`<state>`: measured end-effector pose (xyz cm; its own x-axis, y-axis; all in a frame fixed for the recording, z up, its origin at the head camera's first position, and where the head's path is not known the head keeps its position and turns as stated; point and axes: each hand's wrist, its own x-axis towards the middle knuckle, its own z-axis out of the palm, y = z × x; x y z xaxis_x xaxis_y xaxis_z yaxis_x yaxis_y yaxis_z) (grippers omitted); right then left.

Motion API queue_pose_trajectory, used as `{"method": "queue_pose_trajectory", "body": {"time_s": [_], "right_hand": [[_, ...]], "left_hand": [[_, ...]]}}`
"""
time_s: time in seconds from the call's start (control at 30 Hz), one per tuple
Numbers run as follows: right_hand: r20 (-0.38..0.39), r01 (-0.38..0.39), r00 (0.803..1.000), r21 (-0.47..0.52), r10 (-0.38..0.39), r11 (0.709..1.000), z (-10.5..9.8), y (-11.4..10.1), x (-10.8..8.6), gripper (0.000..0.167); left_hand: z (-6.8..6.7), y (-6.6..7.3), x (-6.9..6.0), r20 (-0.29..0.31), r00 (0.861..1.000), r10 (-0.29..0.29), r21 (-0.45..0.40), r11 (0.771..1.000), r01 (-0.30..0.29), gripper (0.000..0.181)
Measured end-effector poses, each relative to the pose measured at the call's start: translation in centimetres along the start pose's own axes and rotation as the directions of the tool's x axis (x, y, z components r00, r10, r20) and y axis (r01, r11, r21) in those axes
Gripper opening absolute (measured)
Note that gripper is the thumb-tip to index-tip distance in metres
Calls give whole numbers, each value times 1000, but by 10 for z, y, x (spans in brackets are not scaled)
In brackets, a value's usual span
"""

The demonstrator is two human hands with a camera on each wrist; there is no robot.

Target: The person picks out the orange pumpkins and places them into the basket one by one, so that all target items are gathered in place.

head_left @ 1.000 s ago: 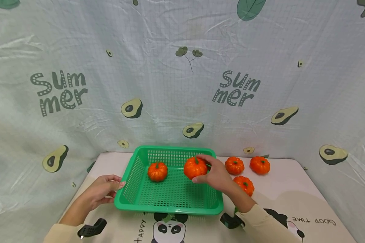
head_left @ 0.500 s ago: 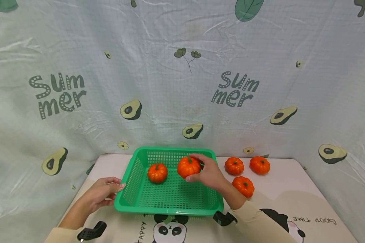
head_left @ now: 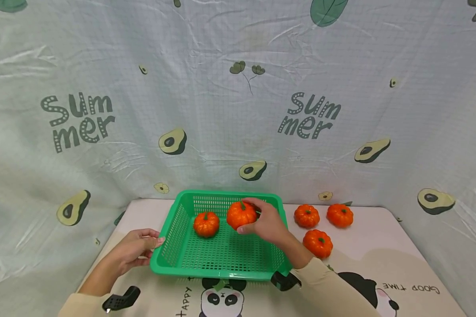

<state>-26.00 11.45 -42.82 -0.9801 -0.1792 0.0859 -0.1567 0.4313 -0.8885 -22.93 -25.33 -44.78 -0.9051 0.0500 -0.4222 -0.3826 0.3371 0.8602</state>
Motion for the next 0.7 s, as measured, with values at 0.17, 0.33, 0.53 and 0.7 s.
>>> {"method": "queue_pose_trajectory", "body": {"time_s": [0.17, 0.33, 0.53, 0.7], "right_hand": [[-3, -10, 1000, 9, 10, 1000, 2, -4, 3, 77], [13, 4, 1000, -4, -4, 1000, 4, -8, 9, 78], [11, -18, 1000, -4, 18, 1000, 8, -6, 17, 78], [7, -27, 1000, -18, 27, 999, 8, -3, 23, 79]], "left_hand": [[0, -1, 1, 4, 1000, 6, 3, 1000, -6, 36], [-2, -1, 1, -7, 1000, -9, 11, 1000, 9, 39], [-2, -1, 1, -9, 1000, -8, 11, 1000, 9, 39], [0, -1, 1, -9, 1000, -7, 8, 1000, 7, 37]]}}
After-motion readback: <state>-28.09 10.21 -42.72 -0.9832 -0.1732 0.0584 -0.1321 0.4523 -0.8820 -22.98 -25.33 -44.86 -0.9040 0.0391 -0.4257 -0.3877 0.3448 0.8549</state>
